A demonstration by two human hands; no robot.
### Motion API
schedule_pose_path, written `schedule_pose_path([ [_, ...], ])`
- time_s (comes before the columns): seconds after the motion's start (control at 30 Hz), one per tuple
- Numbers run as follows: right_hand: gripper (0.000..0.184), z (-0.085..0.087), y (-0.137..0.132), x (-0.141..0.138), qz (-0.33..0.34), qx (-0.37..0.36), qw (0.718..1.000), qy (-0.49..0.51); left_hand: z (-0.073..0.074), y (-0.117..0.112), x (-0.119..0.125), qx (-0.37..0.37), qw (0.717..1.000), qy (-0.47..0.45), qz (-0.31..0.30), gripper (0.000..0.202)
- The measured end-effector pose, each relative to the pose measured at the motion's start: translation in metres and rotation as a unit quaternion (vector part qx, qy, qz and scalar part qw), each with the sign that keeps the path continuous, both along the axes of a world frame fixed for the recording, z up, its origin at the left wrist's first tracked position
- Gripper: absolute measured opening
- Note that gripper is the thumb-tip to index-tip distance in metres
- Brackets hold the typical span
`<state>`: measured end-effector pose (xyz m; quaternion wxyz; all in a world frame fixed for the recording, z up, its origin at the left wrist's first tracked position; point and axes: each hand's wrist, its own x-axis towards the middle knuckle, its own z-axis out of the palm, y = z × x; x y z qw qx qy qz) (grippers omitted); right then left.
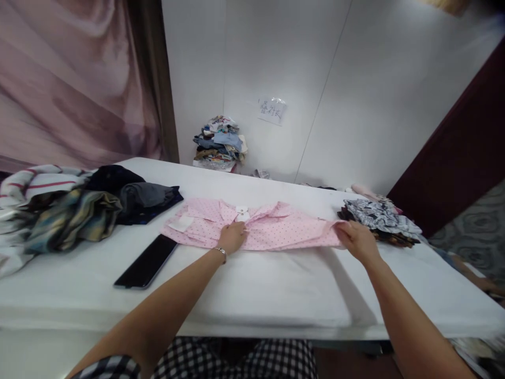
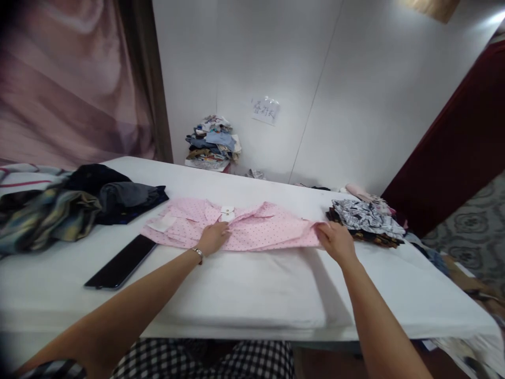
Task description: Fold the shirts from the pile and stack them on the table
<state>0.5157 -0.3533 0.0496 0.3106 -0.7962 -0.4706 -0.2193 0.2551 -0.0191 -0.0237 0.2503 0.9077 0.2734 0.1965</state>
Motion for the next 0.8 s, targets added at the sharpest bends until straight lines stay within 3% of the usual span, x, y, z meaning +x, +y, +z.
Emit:
schedule_pose_path([
  [0.03,0.015,-0.002,-0.013,0.006,0.01,-0.064,0.998,-0.023,0.004,0.001,0.0,-0.002,1.0,-0.008,-0.001,0.013],
  [0.1,0.021,-0.009,-0.034,0.012,0.004,-0.111,0.993,-0.049,0.014,0.004,-0.002,-0.003,0.999,-0.033,-0.003,0.015],
  [0.2,0.027,-0.019,-0.051,-0.001,-0.01,-0.054,0.997,-0.055,0.033,0.01,-0.011,0.013,0.995,-0.097,0.011,0.018],
  [0.27,0.023,-0.025,-0.053,-0.024,0.025,-0.038,0.999,-0.007,0.04,0.013,-0.021,0.027,0.991,-0.13,0.02,0.02],
  [0.37,0.019,-0.027,-0.041,-0.065,0.123,-0.114,0.973,0.157,0.039,0.014,-0.037,-0.005,0.998,-0.068,-0.003,0.023],
  [0.43,0.017,-0.024,-0.028,-0.084,0.166,-0.13,0.942,0.259,0.03,0.01,-0.046,-0.035,0.999,-0.009,-0.024,0.03],
  [0.57,0.011,-0.01,0.012,-0.091,0.173,0.016,0.924,0.34,0.008,-0.005,-0.053,0.009,0.999,-0.007,-0.04,0.028],
  [0.63,0.012,-0.003,0.039,-0.09,0.16,0.054,0.922,0.348,0.0,-0.012,-0.052,0.036,0.998,-0.024,-0.045,0.02],
  [0.8,0.037,-0.005,0.129,-0.102,0.192,-0.01,0.918,0.347,-0.006,-0.016,-0.051,0.055,0.996,-0.036,-0.056,0.017],
])
